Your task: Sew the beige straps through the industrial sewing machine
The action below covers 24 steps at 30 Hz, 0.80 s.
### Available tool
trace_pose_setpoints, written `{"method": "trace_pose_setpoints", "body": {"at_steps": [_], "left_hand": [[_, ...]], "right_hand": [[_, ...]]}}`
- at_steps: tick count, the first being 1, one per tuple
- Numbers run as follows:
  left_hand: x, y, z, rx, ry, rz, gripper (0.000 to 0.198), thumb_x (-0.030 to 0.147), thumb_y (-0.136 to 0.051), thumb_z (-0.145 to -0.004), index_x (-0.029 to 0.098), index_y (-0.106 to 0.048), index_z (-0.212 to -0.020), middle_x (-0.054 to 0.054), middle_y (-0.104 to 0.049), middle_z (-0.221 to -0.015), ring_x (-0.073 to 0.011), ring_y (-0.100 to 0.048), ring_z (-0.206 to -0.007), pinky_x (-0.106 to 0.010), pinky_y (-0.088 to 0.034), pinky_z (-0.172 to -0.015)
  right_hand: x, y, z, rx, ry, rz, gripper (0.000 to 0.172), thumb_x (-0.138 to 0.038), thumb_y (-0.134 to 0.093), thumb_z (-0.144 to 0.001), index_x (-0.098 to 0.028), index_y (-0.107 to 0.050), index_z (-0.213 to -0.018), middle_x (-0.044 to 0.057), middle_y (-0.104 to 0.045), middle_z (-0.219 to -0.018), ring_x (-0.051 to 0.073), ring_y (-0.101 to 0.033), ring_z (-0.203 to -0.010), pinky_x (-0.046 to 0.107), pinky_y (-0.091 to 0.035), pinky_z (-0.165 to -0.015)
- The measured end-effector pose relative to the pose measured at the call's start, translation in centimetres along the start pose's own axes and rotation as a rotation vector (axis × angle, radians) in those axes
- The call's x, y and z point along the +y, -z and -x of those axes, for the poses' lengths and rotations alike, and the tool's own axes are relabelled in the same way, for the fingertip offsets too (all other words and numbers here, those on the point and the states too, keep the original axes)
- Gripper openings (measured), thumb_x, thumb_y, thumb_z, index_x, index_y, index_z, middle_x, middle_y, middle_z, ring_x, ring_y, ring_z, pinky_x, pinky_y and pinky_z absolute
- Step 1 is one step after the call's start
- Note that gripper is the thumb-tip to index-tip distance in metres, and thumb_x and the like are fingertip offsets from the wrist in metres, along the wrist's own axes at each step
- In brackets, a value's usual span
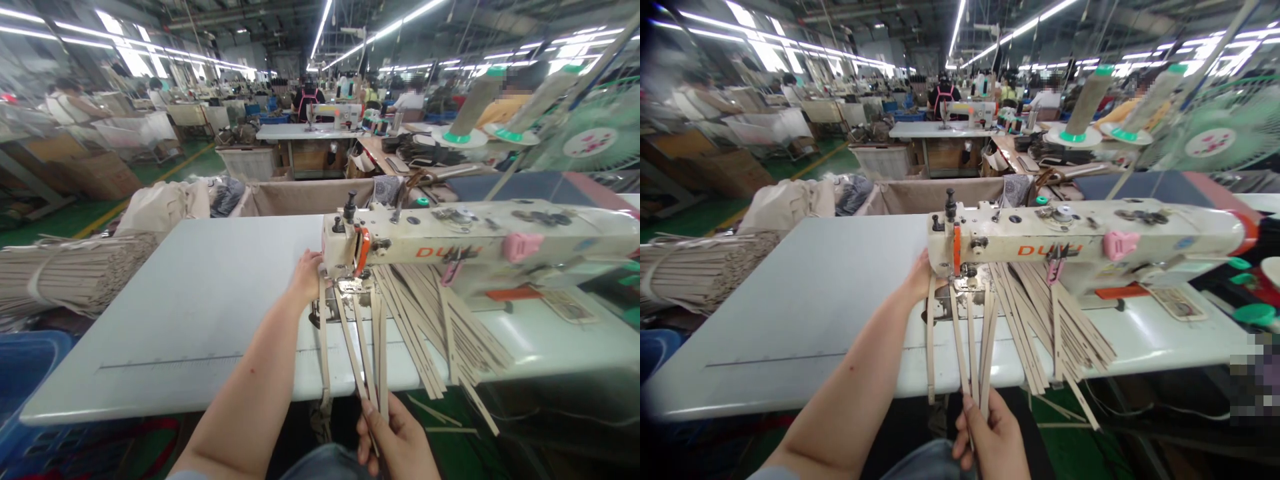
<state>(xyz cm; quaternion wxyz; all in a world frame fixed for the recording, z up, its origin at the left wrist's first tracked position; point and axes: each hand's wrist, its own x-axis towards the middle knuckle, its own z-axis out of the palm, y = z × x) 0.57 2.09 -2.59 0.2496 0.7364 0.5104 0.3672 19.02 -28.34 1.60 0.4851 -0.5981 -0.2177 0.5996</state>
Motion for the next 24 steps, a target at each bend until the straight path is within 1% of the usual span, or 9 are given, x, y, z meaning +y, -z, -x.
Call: {"method": "trace_pose_setpoints", "body": {"at_steps": [2, 3, 6, 10, 12, 14, 20, 22, 24], "left_hand": [[-0.2, 0.3, 0.5, -0.079, 0.006, -0.097, 0.082, 0.022, -0.104, -0.057, 0.023, -0.08, -0.135, -0.016, -0.066, -0.164, -0.0532, -0.047, -0.166, -0.076, -0.037, -0.141], [-0.2, 0.5, 0.7, -0.122, 0.013, -0.144, 0.094, 0.024, -0.107, -0.052, 0.024, -0.077, -0.142, -0.016, -0.061, -0.169, -0.0546, -0.041, -0.17, -0.076, -0.036, -0.141], [-0.3, 0.9, 0.9, -0.204, 0.035, -0.233, 0.111, 0.035, -0.11, -0.052, 0.028, -0.069, -0.155, -0.015, -0.054, -0.177, -0.0549, -0.032, -0.176, -0.075, -0.032, -0.144], [-0.2, 0.9, 0.7, -0.214, 0.043, -0.245, 0.116, 0.038, -0.109, -0.056, 0.026, -0.064, -0.162, -0.017, -0.052, -0.18, -0.0531, -0.031, -0.178, -0.073, -0.025, -0.147], [0.0, 1.0, 0.6, -0.219, 0.046, -0.248, 0.117, 0.038, -0.109, -0.055, 0.024, -0.065, -0.162, -0.017, -0.054, -0.178, -0.0529, -0.03, -0.178, -0.072, -0.025, -0.148], [0.3, 1.1, 0.6, -0.227, 0.05, -0.25, 0.117, 0.039, -0.109, -0.054, 0.024, -0.065, -0.162, -0.016, -0.057, -0.176, -0.0529, -0.029, -0.178, -0.071, -0.025, -0.149], [1.1, 1.7, 0.6, -0.267, 0.074, -0.248, 0.119, 0.043, -0.107, -0.059, 0.022, -0.061, -0.166, -0.018, -0.056, -0.177, -0.0532, -0.025, -0.18, -0.069, -0.023, -0.15], [1.1, 1.8, 0.6, -0.281, 0.074, -0.245, 0.117, 0.042, -0.107, -0.06, 0.021, -0.062, -0.166, -0.018, -0.056, -0.177, -0.0541, -0.024, -0.18, -0.069, -0.024, -0.149], [1.1, 1.9, 0.6, -0.286, 0.06, -0.243, 0.114, 0.042, -0.106, -0.061, 0.022, -0.063, -0.165, -0.017, -0.057, -0.177, -0.0537, -0.024, -0.18, -0.069, -0.026, -0.149]], "right_hand": [[0.0, 0.2, 0.0, -0.009, 0.004, 0.004, 0.075, -0.086, -0.104, -0.063, -0.019, -0.077, -0.083, -0.003, -0.073, -0.062, 0.01, -0.063, -0.043, 0.019, -0.039, -0.041], [0.0, 0.3, 0.0, -0.014, 0.005, 0.006, 0.075, -0.086, -0.104, -0.063, -0.019, -0.077, -0.083, -0.003, -0.074, -0.062, 0.01, -0.062, -0.043, 0.019, -0.039, -0.041], [0.0, 0.5, 0.0, -0.04, -0.004, -0.004, 0.073, -0.085, -0.104, -0.065, -0.018, -0.078, -0.083, -0.003, -0.074, -0.062, 0.009, -0.062, -0.043, 0.018, -0.04, -0.042], [-0.1, 0.8, 0.2, -0.061, -0.052, -0.047, 0.072, -0.082, -0.105, -0.066, -0.017, -0.083, -0.087, -0.001, -0.075, -0.062, 0.012, -0.067, -0.045, 0.02, -0.045, -0.044], [-0.1, 1.0, 0.4, -0.053, -0.087, -0.083, 0.074, -0.082, -0.106, -0.064, -0.017, -0.086, -0.092, 0.0, -0.077, -0.063, 0.014, -0.07, -0.047, 0.021, -0.047, -0.045], [-0.3, 1.1, 0.6, -0.047, -0.123, -0.112, 0.073, -0.08, -0.109, -0.062, -0.017, -0.088, -0.092, 0.001, -0.078, -0.064, 0.015, -0.072, -0.05, 0.022, -0.05, -0.047], [-0.9, 1.8, 1.4, -0.033, -0.228, -0.149, 0.069, -0.073, -0.114, -0.056, -0.016, -0.094, -0.089, 0.007, -0.085, -0.078, 0.021, -0.083, -0.073, 0.028, -0.065, -0.071], [-0.9, 2.0, 1.5, -0.024, -0.225, -0.138, 0.072, -0.075, -0.113, -0.055, -0.015, -0.095, -0.091, 0.006, -0.083, -0.075, 0.022, -0.083, -0.075, 0.028, -0.066, -0.074], [-0.9, 2.1, 1.6, -0.017, -0.21, -0.116, 0.074, -0.078, -0.111, -0.056, -0.015, -0.095, -0.092, 0.003, -0.079, -0.069, 0.022, -0.082, -0.071, 0.028, -0.065, -0.071]]}}
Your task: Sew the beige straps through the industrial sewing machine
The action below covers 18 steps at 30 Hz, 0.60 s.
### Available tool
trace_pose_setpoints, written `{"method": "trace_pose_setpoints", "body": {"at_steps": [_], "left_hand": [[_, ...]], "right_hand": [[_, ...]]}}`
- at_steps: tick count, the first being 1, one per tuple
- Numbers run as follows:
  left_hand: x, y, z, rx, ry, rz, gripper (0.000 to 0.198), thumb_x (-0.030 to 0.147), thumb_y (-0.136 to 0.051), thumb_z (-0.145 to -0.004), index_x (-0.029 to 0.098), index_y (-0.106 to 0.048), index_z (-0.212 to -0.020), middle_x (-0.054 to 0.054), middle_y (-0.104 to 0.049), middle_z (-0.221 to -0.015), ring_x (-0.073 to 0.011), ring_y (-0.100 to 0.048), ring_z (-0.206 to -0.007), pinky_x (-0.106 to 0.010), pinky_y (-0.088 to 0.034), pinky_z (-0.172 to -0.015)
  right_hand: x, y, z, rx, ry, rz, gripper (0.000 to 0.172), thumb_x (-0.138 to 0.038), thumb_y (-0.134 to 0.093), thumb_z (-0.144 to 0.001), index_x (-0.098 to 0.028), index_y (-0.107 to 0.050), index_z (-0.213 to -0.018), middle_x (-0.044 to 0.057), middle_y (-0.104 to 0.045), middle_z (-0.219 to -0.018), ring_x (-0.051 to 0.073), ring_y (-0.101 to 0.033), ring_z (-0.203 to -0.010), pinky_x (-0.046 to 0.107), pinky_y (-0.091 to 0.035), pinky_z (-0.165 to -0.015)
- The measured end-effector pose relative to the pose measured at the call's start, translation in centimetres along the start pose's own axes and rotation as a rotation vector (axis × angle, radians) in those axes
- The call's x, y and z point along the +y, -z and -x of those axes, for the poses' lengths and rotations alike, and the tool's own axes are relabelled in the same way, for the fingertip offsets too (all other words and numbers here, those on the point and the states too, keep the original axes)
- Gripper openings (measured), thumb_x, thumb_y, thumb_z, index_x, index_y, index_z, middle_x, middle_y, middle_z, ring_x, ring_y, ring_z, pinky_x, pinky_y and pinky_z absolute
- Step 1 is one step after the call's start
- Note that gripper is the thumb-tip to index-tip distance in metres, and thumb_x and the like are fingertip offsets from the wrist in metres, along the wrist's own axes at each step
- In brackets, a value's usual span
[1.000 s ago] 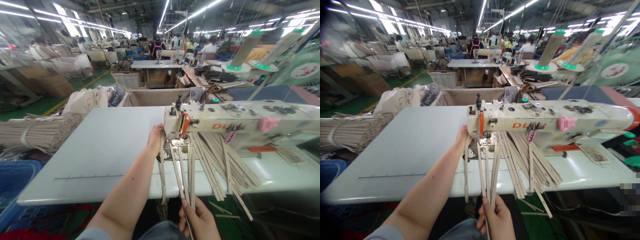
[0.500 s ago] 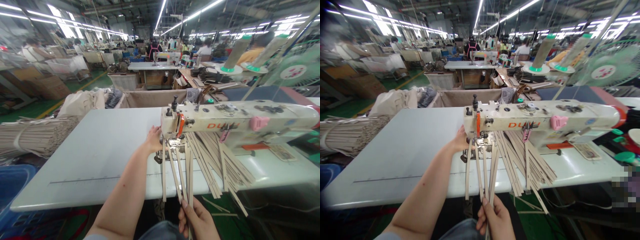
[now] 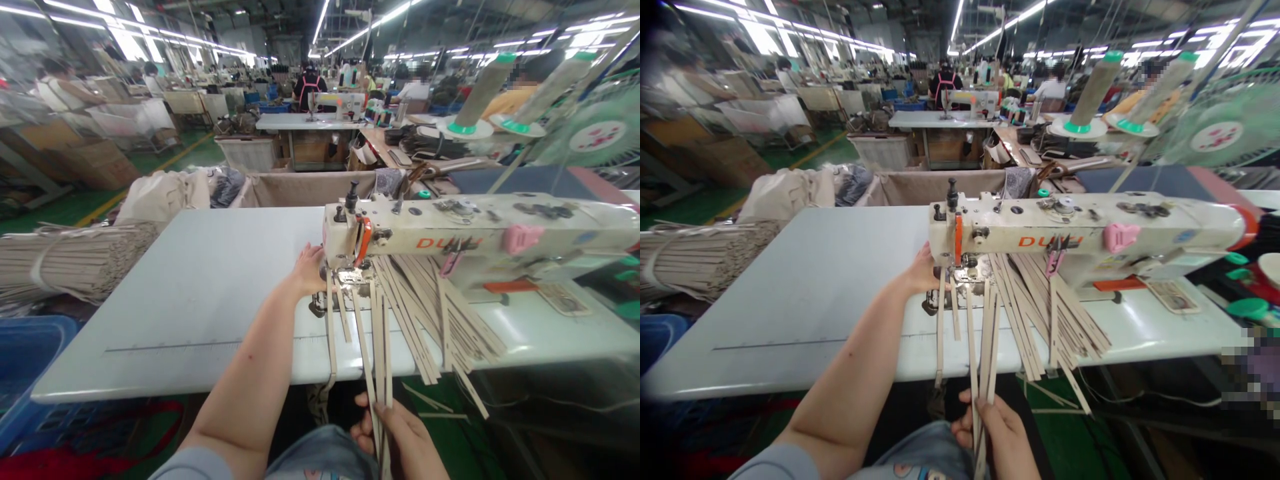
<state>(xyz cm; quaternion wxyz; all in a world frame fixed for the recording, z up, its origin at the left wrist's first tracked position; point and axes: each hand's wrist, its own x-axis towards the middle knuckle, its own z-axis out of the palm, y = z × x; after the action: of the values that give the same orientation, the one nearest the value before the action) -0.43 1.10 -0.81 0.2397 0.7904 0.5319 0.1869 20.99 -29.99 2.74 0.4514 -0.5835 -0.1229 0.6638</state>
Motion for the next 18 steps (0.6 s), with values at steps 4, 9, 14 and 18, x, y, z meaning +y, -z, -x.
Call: {"method": "trace_pose_setpoints", "body": {"at_steps": [4, 9, 14, 18], "left_hand": [[-0.21, -0.02, 0.01, 0.018, -0.04, 0.005, 0.11, 0.043, -0.106, -0.061, 0.026, -0.066, -0.162, -0.015, -0.061, -0.173, -0.0525, -0.027, -0.179, -0.07, -0.029, -0.147], [-0.42, -0.1, 0.02, 0.024, -0.063, 0.013, 0.105, 0.041, -0.107, -0.059, 0.027, -0.071, -0.157, -0.015, -0.063, -0.17, -0.055, -0.029, -0.177, -0.072, -0.031, -0.145], [-0.63, -0.53, -0.07, 0.045, -0.075, 0.014, 0.106, 0.041, -0.108, -0.058, 0.029, -0.07, -0.156, -0.014, -0.064, -0.17, -0.0543, -0.032, -0.176, -0.072, -0.03, -0.146], [-0.77, -0.9, -0.3, 0.051, -0.069, -0.005, 0.109, 0.04, -0.108, -0.057, 0.028, -0.068, -0.157, -0.015, -0.062, -0.172, -0.0531, -0.038, -0.174, -0.074, -0.024, -0.147]], "right_hand": [[0.28, -0.04, -0.01, 0.018, 0.054, 0.05, 0.076, -0.08, -0.108, -0.061, -0.015, -0.093, -0.097, 0.001, -0.075, -0.063, 0.022, -0.079, -0.065, 0.028, -0.062, -0.063], [0.43, -0.26, -0.02, 0.031, 0.088, 0.068, 0.075, -0.081, -0.109, -0.058, -0.018, -0.09, -0.093, 0.003, -0.08, -0.064, 0.024, -0.082, -0.067, 0.029, -0.063, -0.064], [0.41, -0.32, 0.03, 0.037, 0.077, 0.065, 0.073, -0.078, -0.111, -0.058, -0.018, -0.087, -0.092, 0.003, -0.08, -0.066, 0.022, -0.08, -0.062, 0.027, -0.059, -0.056], [0.44, -0.25, -0.03, 0.031, 0.074, 0.071, 0.074, -0.079, -0.11, -0.058, -0.019, -0.086, -0.093, 0.002, -0.08, -0.066, 0.019, -0.077, -0.057, 0.025, -0.056, -0.051]]}}
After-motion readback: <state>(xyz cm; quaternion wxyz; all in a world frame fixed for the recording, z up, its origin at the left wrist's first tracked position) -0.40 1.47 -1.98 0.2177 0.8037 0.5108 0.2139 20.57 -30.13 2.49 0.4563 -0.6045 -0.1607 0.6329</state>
